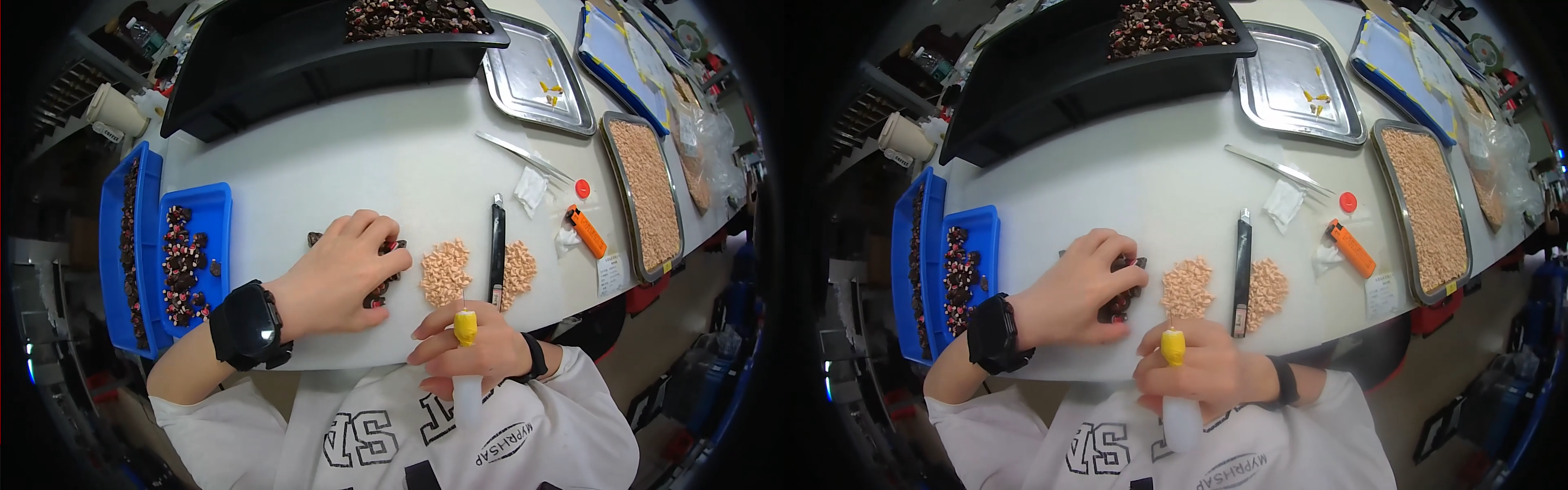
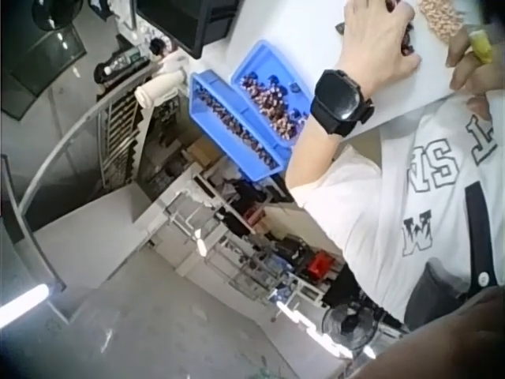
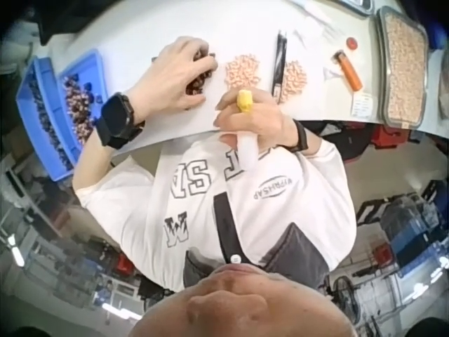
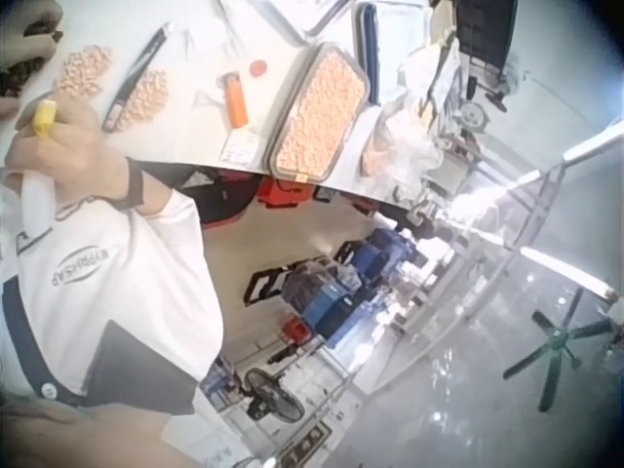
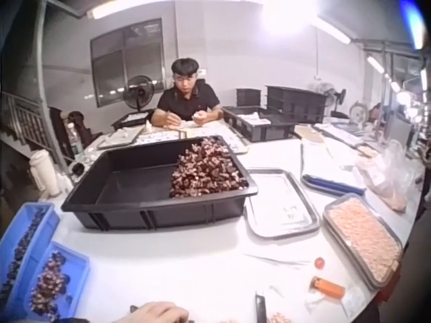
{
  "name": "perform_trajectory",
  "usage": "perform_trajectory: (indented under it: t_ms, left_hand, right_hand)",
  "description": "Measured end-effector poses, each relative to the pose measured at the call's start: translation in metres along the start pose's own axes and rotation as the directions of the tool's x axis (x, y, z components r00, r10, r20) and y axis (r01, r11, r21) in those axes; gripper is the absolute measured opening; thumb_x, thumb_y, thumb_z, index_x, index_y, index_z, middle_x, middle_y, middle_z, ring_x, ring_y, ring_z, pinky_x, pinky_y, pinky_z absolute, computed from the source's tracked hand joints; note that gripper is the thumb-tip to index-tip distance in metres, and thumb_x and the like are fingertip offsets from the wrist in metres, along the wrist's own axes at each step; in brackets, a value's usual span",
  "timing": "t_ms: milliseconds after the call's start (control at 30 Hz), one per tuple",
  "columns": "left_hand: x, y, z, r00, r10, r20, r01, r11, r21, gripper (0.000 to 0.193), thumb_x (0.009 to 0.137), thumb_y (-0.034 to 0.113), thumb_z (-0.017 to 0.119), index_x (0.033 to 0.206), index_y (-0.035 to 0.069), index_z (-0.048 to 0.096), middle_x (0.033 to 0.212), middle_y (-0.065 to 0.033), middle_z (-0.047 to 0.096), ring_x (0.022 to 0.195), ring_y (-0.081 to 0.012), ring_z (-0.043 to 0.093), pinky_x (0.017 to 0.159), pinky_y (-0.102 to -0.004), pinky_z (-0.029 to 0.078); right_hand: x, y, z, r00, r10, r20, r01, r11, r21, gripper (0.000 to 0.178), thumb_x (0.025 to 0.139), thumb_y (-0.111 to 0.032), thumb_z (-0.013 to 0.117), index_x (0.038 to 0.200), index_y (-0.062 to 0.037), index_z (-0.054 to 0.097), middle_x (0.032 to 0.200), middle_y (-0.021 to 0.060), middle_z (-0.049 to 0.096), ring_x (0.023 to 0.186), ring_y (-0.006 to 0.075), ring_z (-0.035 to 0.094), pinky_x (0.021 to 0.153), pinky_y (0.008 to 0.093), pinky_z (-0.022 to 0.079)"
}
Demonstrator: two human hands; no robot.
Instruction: Manually glue small heart-shaped components onto toy figures.
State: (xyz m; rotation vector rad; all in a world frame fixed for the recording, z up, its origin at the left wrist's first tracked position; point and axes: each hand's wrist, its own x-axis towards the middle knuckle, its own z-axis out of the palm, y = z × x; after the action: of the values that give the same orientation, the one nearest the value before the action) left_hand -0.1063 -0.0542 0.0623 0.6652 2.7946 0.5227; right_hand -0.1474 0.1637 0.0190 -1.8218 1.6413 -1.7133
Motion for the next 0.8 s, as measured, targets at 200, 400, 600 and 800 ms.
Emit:
perform_trajectory:
  t_ms: [200, 400, 600, 800]
  left_hand:
    - [-0.009, -0.003, 0.003, 1.000, -0.020, 0.004, 0.020, 1.000, -0.007, 0.026, 0.068, 0.013, 0.068, 0.091, 0.006, 0.057, 0.104, -0.0115, 0.049, 0.102, -0.0271, 0.046, 0.088, -0.0376, 0.041]
    - [-0.027, -0.008, 0.003, 0.999, -0.040, -0.030, 0.038, 0.998, -0.047, 0.017, 0.067, 0.009, 0.065, 0.082, 0.006, 0.056, 0.098, -0.0101, 0.050, 0.095, -0.0271, 0.048, 0.085, -0.0373, 0.041]
    - [-0.042, -0.004, 0.001, 0.992, -0.076, -0.099, 0.061, 0.987, -0.151, 0.018, 0.066, 0.009, 0.066, 0.081, 0.006, 0.057, 0.097, -0.0100, 0.052, 0.099, -0.0285, 0.049, 0.090, -0.0402, 0.039]
    - [-0.051, 0.005, -0.001, 0.989, -0.111, -0.096, 0.098, 0.986, -0.136, 0.026, 0.070, 0.019, 0.071, 0.088, 0.006, 0.057, 0.101, -0.0102, 0.053, 0.108, -0.0286, 0.050, 0.100, -0.0478, 0.033]
  right_hand:
    - [-0.002, 0.002, 0.001, 1.000, -0.010, -0.008, 0.010, 1.000, 0.002, 0.015, 0.067, -0.017, 0.075, 0.071, -0.0104, 0.063, 0.086, -0.0003, 0.069, 0.085, 0.0216, 0.062, 0.063, 0.0299, 0.051]
    - [-0.001, 0.002, 0.003, 0.998, -0.018, -0.056, 0.020, 0.999, 0.040, 0.020, 0.069, -0.015, 0.075, 0.079, -0.0105, 0.060, 0.084, 0.0021, 0.069, 0.082, 0.0232, 0.063, 0.063, 0.0300, 0.051]
    - [0.001, 0.004, 0.005, 0.991, -0.074, -0.116, 0.084, 0.993, 0.083, 0.031, 0.071, -0.012, 0.076, 0.094, -0.0111, 0.054, 0.080, 0.0054, 0.068, 0.076, 0.0240, 0.064, 0.063, 0.0302, 0.051]
    - [0.006, 0.003, 0.006, 0.980, -0.101, -0.169, 0.119, 0.988, 0.103, 0.023, 0.072, -0.008, 0.072, 0.090, -0.0048, 0.057, 0.076, 0.0033, 0.061, 0.062, 0.0222, 0.057, 0.063, 0.0345, 0.052]
